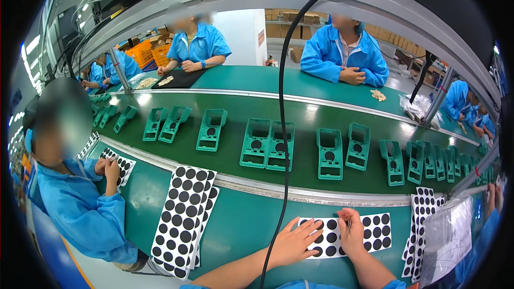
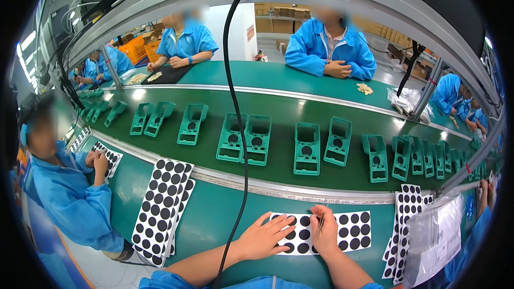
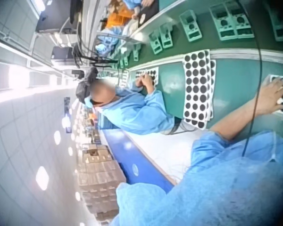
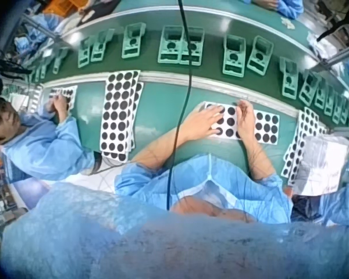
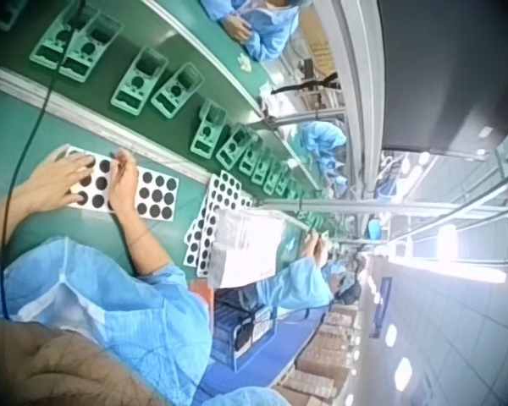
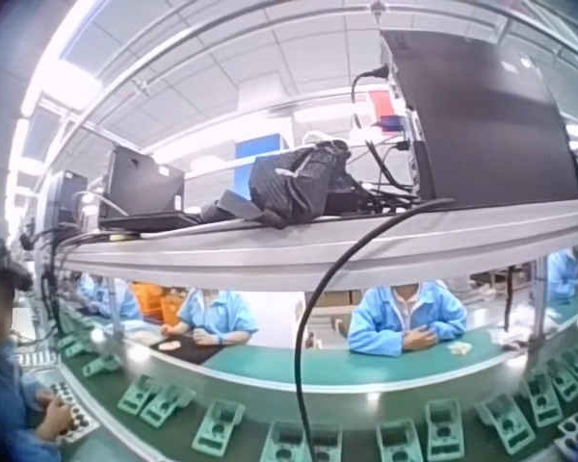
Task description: Manually applying circular stickers or seals to plastic electronic component housings using tweezers.
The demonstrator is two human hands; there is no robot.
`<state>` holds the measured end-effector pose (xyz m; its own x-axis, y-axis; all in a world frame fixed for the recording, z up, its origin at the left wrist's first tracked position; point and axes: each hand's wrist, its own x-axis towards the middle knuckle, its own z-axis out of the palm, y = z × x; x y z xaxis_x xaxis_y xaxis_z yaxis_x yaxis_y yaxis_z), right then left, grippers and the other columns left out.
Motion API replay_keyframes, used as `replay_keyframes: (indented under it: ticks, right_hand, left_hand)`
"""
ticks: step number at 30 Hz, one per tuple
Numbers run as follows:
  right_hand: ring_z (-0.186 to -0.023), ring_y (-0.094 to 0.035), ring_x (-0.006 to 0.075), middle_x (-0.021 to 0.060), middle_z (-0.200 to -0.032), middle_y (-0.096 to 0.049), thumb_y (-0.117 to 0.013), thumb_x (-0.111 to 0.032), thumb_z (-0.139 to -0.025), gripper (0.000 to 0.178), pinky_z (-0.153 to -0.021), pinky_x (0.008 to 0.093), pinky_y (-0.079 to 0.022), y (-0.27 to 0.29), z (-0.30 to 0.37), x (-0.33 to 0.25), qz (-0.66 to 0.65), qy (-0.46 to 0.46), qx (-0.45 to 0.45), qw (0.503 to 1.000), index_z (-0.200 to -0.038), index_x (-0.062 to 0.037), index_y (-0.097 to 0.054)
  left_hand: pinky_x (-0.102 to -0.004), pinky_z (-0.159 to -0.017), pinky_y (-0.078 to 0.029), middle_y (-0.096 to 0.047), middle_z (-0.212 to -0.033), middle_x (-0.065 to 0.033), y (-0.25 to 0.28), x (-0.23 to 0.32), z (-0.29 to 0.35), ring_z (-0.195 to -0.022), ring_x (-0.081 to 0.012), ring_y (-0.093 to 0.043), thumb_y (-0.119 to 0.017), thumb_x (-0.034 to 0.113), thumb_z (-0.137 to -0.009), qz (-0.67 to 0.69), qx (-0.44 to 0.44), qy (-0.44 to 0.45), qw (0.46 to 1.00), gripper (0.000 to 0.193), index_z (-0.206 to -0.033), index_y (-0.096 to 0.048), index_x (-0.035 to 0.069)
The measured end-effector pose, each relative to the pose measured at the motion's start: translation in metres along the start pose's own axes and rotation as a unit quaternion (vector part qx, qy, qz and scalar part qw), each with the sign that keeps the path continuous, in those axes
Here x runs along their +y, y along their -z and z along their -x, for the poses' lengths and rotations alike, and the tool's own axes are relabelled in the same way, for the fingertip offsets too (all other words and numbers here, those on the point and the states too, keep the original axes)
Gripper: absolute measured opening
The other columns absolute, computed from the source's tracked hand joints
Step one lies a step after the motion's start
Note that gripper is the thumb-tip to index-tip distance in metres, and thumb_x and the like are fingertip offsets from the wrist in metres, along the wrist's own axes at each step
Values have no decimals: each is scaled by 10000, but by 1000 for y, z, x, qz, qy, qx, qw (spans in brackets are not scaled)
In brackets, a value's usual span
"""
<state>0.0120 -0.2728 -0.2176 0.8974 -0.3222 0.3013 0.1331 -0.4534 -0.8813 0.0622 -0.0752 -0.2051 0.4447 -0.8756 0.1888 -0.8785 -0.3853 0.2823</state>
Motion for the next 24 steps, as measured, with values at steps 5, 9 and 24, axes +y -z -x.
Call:
replay_keyframes:
  ticks: [5,9,24]
  right_hand:
    - [-860,-571,159,115,-948,-585,-512,42,-843,265,-788,270,-450,0,-1,5,-27,27,18,999,-1100,2,-459]
    - [-858,-568,150,110,-943,-587,-498,42,-854,257,-785,269,-447,0,-3,-1,-48,22,15,998,-1103,-1,-456]
    - [-870,-599,143,82,-942,-555,-468,20,-891,174,-666,228,-490,-1,-4,10,-207,-39,81,974,-1059,-9,-501]
  left_hand:
    - [-444,-1036,-255,-396,-1359,-69,0,-2,0,-1258,-215,-372,-528,415,-849,12,25,1,1000,559,-1283,-422,78]
    - [-433,-1032,-266,-428,-1337,-63,2,-6,-1,-1248,-197,-387,-546,386,-839,-2,47,25,999,542,-1267,-443,69]
    - [-445,-1031,-234,-459,-1304,-86,10,-16,-1,-1231,-234,-406,-581,249,-814,6,27,28,999,451,-1213,-483,62]
